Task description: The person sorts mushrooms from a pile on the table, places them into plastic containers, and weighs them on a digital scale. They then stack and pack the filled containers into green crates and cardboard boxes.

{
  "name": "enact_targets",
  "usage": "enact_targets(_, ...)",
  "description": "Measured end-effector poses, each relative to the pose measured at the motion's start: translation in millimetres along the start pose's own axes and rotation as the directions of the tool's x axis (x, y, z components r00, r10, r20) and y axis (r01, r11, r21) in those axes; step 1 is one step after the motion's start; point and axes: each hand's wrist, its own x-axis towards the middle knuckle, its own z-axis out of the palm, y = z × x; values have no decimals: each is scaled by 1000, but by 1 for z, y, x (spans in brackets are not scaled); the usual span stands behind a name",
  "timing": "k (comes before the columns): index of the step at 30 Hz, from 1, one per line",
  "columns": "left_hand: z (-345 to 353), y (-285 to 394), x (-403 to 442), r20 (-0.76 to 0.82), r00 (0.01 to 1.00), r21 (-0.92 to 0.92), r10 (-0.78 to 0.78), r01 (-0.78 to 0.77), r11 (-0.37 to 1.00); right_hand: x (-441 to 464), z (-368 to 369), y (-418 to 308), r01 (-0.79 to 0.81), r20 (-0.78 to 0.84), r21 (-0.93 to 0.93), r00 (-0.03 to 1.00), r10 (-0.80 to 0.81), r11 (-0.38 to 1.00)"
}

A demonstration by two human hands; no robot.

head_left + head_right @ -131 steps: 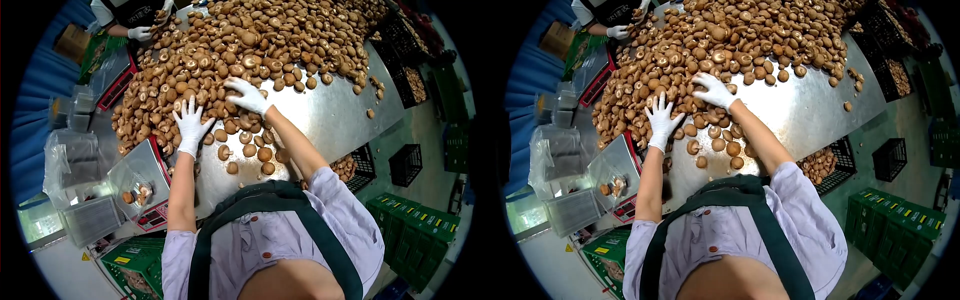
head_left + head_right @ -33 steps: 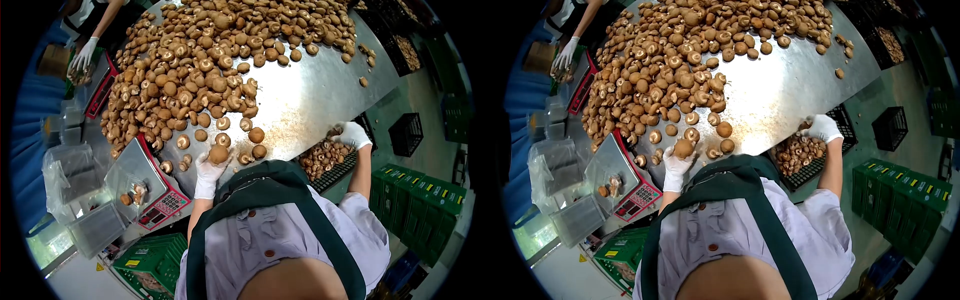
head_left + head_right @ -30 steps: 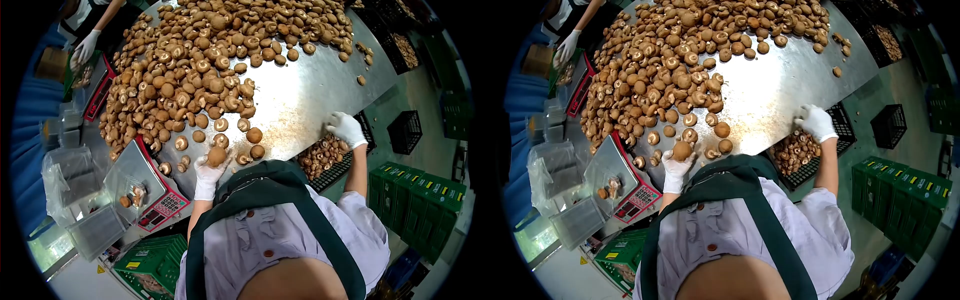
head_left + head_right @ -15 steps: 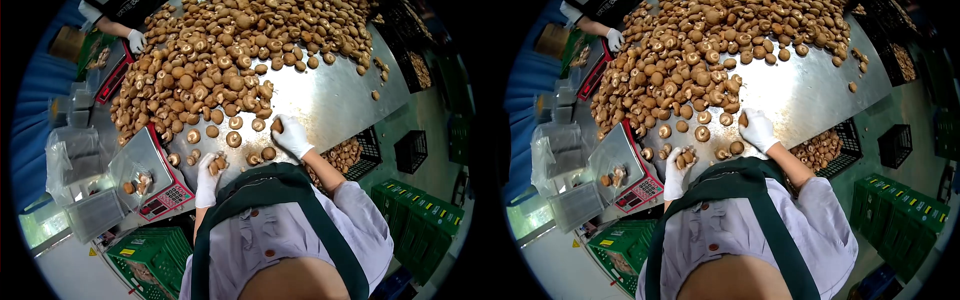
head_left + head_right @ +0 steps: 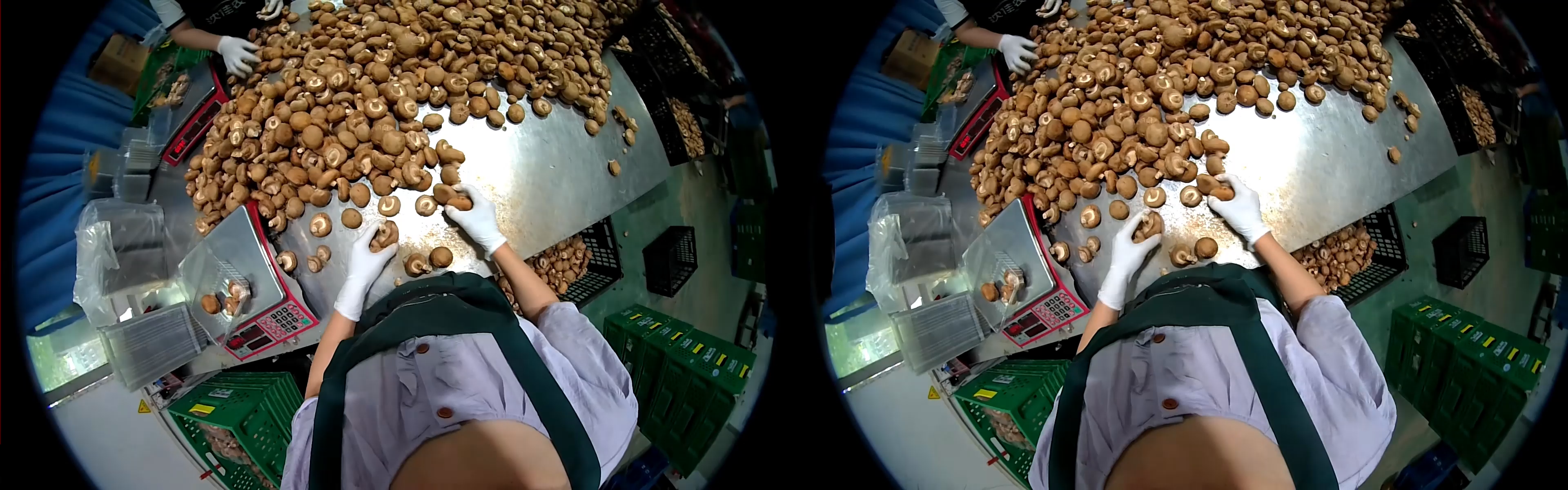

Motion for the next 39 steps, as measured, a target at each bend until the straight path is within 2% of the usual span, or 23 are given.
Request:
enact_targets(1,-6,1,-3,-1,1000,3,-5,5,1000,-1,-2,1,-67,58,174,997,58,983)
enact_targets(2,-11,3,-7,163,974,-511,-156,218,831,-5,-6,0,-224,190,363,968,164,905)
enact_targets(3,-16,6,-12,368,910,-827,-190,414,381,-9,-12,-15,-386,338,509,912,234,769)
enact_targets(4,-12,-9,-15,484,863,-869,-144,493,30,-11,-12,-20,-397,400,517,895,196,758)
enact_targets(5,-7,-21,-18,481,864,-871,-150,490,29,-15,-14,-29,-475,489,504,846,215,722)
enact_targets(7,-4,-1,-22,470,877,-823,103,477,-307,-21,-3,-35,-484,545,584,829,127,652)
enact_targets(9,-4,1,-22,459,888,-858,27,451,-246,-26,8,-40,-509,582,591,806,106,626)
enact_targets(11,0,-9,-22,460,888,-854,1,442,-273,-28,15,-46,-390,589,466,806,51,794)
enact_targets(13,-3,2,-21,441,896,-844,44,431,-319,-29,19,-46,-369,583,441,811,51,818)
enact_targets(16,-1,4,-21,411,910,-859,58,408,-311,-34,12,-61,-15,511,153,857,-66,988)
enact_targets(17,3,0,-21,393,919,-883,4,379,-277,-38,6,-72,93,488,91,864,-126,992)
enact_targets(22,6,7,-16,333,934,-928,-126,301,-218,-46,3,-83,66,368,97,925,-98,993)
enact_targets(25,8,4,-14,339,933,-895,-117,282,-345,-45,15,-77,197,190,241,951,-245,950)
enact_targets(27,10,1,-13,321,947,-851,-7,285,-440,-43,15,-76,209,309,156,918,-249,965)
enact_targets(29,9,17,-12,332,937,-875,-106,264,-406,-42,31,-70,566,346,-278,813,-469,776)
enact_targets(30,19,-6,-11,215,974,-975,-70,218,35,-41,37,-59,502,416,-146,813,-408,852)
enact_targets(32,8,-3,-17,70,998,-691,4,46,722,-40,36,-65,515,430,-163,805,-409,842)
enact_targets(33,8,-5,-19,7,999,-613,41,-28,790,-39,36,-64,528,439,-165,796,-418,833)
enact_targets(34,6,-3,-18,60,998,-839,-11,56,542,-38,36,-66,526,442,-109,786,-433,843)
enact_targets(35,4,0,-17,169,984,-985,-56,170,14,-38,35,-67,520,444,-58,778,-445,852)
enact_targets(36,-3,5,-18,192,980,-961,-60,175,-216,-37,34,-68,508,439,-55,786,-436,860)
enact_targets(37,-17,21,-22,225,972,-905,-60,186,-382,-37,31,-74,467,410,-14,809,-421,884)
enact_targets(39,-37,19,-33,96,995,-914,-36,74,-400,-33,27,-83,400,367,32,848,-382,916)
